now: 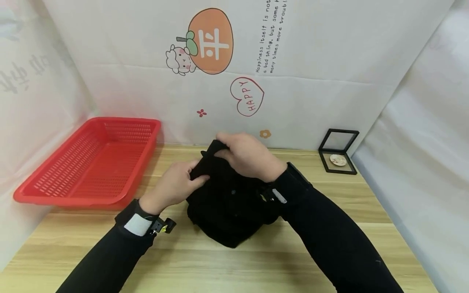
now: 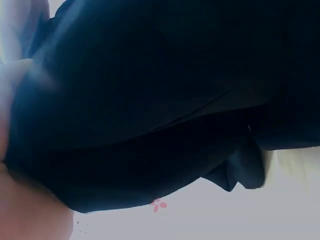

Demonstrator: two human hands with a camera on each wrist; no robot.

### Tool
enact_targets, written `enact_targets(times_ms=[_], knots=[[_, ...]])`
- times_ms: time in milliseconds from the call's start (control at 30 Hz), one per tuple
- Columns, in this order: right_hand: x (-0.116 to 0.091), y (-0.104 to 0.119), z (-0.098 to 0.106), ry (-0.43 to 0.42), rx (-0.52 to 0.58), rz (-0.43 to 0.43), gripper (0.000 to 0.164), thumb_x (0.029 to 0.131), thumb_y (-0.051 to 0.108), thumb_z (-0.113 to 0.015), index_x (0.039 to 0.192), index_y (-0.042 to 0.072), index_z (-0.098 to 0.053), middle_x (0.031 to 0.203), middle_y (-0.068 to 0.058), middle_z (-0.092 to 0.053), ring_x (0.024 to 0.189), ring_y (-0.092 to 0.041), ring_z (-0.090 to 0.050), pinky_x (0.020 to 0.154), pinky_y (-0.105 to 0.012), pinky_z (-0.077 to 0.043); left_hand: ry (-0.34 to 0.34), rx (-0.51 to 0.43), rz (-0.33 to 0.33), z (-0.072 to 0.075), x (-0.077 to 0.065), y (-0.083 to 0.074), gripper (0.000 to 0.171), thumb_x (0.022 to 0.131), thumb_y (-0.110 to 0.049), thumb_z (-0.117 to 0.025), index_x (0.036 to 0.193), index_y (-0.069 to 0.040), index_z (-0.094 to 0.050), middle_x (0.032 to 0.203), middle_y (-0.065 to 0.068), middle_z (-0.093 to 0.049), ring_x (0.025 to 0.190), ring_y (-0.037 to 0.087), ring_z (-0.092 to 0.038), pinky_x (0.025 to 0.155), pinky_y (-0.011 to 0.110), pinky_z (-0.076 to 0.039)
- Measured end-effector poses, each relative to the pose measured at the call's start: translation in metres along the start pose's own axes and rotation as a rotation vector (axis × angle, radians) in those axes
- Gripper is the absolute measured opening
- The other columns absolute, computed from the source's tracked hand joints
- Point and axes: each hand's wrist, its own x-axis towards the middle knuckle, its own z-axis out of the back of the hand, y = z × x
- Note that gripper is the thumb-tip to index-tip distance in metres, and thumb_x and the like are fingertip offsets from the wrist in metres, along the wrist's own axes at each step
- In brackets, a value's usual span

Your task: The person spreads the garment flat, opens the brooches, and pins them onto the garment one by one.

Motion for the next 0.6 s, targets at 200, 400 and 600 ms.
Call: enact_targets(times_ms=[200,400,600], knots=[[-0.008,-0.018,0.014,-0.146,-0.006,-0.150,0.011,0.096,0.008,-0.067,0.104,0.008,-0.059,0.097,-0.005,-0.065,0.089,-0.018,-0.061,0.080,-0.037,-0.049,0.214,-0.020,0.190,-0.003,-0.003,0.008,0.010,0.087,-0.012,-0.068,0.084,-0.018,-0.060,0.067,-0.008,-0.046,0.066,0.012,-0.048,0.068,0.032,-0.045],[-0.020,-0.035,0.038,-0.209,-0.040,-0.380,0.013,0.100,0.018,-0.064,0.107,0.008,-0.060,0.109,-0.009,-0.068,0.095,-0.023,-0.061,0.080,-0.043,-0.044,0.355,-0.057,0.322,-0.008,-0.006,0.014,0.011,0.084,-0.012,-0.066,0.082,-0.020,-0.059,0.062,-0.007,-0.043,0.062,0.011,-0.048,0.070,0.034,-0.045],[-0.033,-0.053,0.056,-0.371,-0.082,-0.549,0.021,0.101,0.025,-0.061,0.104,0.004,-0.058,0.104,-0.017,-0.064,0.101,-0.033,-0.059,0.082,-0.048,-0.042,0.356,0.042,0.325,-0.007,-0.008,0.015,0.010,0.081,-0.014,-0.067,0.080,-0.019,-0.059,0.070,-0.007,-0.055,0.070,0.015,-0.053,0.072,0.034,-0.046]])
